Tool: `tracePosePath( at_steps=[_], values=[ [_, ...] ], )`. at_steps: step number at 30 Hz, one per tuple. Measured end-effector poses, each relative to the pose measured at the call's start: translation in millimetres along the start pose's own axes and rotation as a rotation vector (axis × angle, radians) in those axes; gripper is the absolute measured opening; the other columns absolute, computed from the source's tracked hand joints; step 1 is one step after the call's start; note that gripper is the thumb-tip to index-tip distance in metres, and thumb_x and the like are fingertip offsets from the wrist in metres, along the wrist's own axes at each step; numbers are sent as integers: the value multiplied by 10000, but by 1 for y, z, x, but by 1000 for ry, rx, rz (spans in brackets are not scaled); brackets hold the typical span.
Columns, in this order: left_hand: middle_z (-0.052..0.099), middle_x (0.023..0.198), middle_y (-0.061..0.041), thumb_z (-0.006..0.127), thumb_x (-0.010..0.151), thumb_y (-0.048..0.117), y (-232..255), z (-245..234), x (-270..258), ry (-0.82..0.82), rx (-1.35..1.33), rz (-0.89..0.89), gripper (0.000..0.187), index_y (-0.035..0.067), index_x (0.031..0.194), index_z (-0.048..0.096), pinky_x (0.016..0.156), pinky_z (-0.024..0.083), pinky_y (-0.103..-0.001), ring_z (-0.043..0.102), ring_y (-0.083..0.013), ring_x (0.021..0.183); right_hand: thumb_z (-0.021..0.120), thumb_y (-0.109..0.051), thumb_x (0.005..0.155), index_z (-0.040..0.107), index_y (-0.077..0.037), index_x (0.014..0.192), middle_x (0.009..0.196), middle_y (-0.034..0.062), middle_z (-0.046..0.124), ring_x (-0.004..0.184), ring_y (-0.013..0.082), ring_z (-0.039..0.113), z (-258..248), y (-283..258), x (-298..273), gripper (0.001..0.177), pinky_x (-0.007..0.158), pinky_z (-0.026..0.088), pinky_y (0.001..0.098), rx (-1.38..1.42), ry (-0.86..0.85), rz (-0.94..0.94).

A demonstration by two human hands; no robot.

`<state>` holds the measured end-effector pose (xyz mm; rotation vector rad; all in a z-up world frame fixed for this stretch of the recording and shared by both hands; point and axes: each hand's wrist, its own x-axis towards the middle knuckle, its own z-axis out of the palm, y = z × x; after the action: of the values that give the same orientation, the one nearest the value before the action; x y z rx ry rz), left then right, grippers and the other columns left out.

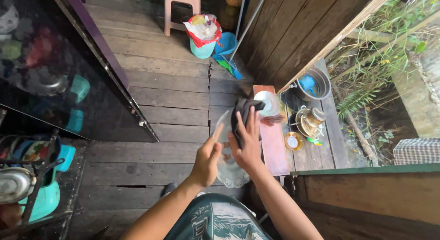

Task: Wipe and clean a glass plate using a black cloth.

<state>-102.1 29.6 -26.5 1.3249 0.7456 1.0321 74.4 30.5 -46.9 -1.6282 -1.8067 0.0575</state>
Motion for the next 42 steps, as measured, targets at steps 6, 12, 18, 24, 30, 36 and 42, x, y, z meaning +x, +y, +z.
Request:
tracePosePath(
  at_steps=[6, 12, 18, 24, 30, 36, 42],
  values=[
    [671, 1227, -196, 392, 1064, 561, -9, -23, 6, 151, 48, 23, 816, -30, 1626, 390, 964, 496, -338, 597, -233, 1072, 605, -349, 973, 392, -99, 1571, 1692, 263, 171, 1574, 450, 162, 4, -47, -26, 682, 1233, 201, 470, 417, -288, 22],
    [520, 1516, -189, 377, 1101, 590, -26, -17, 11, 79, -61, 97, 799, -60, 1563, 335, 1145, 418, -355, 531, -257, 1393, 572, -290, 988, 400, -50, 1568, 1687, 223, 271, 1584, 439, 181, 15, -23, 13, 651, 1259, 83, 534, 214, -124, -143],
    [649, 1375, -287, 393, 1041, 588, -32, -15, 30, 99, -90, -80, 875, 39, 1711, 270, 894, 540, -419, 665, -368, 1053, 568, -200, 960, 430, -109, 1554, 1668, 188, 299, 1556, 428, 231, 1, 7, -11, 616, 1251, 247, 456, 116, -126, 84],
    [557, 1496, -238, 357, 1097, 583, -19, 35, 38, 1, 114, 198, 783, -68, 1528, 412, 1141, 414, -392, 545, -318, 1386, 492, -206, 1010, 312, -51, 1611, 1724, 216, 179, 1599, 442, 157, -29, -10, -37, 646, 1255, 216, 470, 534, -258, 64],
    [624, 1423, -220, 350, 1082, 564, -42, 67, 32, -172, -34, -58, 786, -1, 1627, 363, 1014, 460, -400, 593, -334, 1202, 590, -307, 948, 333, -38, 1560, 1672, 220, 166, 1554, 440, 57, -46, 55, -25, 716, 1211, 30, 588, -5, 54, 128],
    [591, 1456, -244, 354, 1103, 521, -24, 82, 55, -116, 97, 86, 746, -8, 1629, 351, 1021, 452, -409, 590, -363, 1248, 523, -220, 1004, 351, -62, 1586, 1698, 176, 230, 1593, 396, 198, -35, 55, -75, 627, 1270, 210, 449, 254, -14, 312],
    [591, 1470, -237, 380, 1114, 498, -11, 107, 37, -280, 85, 143, 697, -66, 1519, 440, 1127, 428, -383, 566, -326, 1369, 521, -208, 1006, 286, 8, 1591, 1700, 248, 140, 1581, 449, 156, -52, 51, -72, 666, 1255, 186, 463, 490, 41, 80]
  ],
)
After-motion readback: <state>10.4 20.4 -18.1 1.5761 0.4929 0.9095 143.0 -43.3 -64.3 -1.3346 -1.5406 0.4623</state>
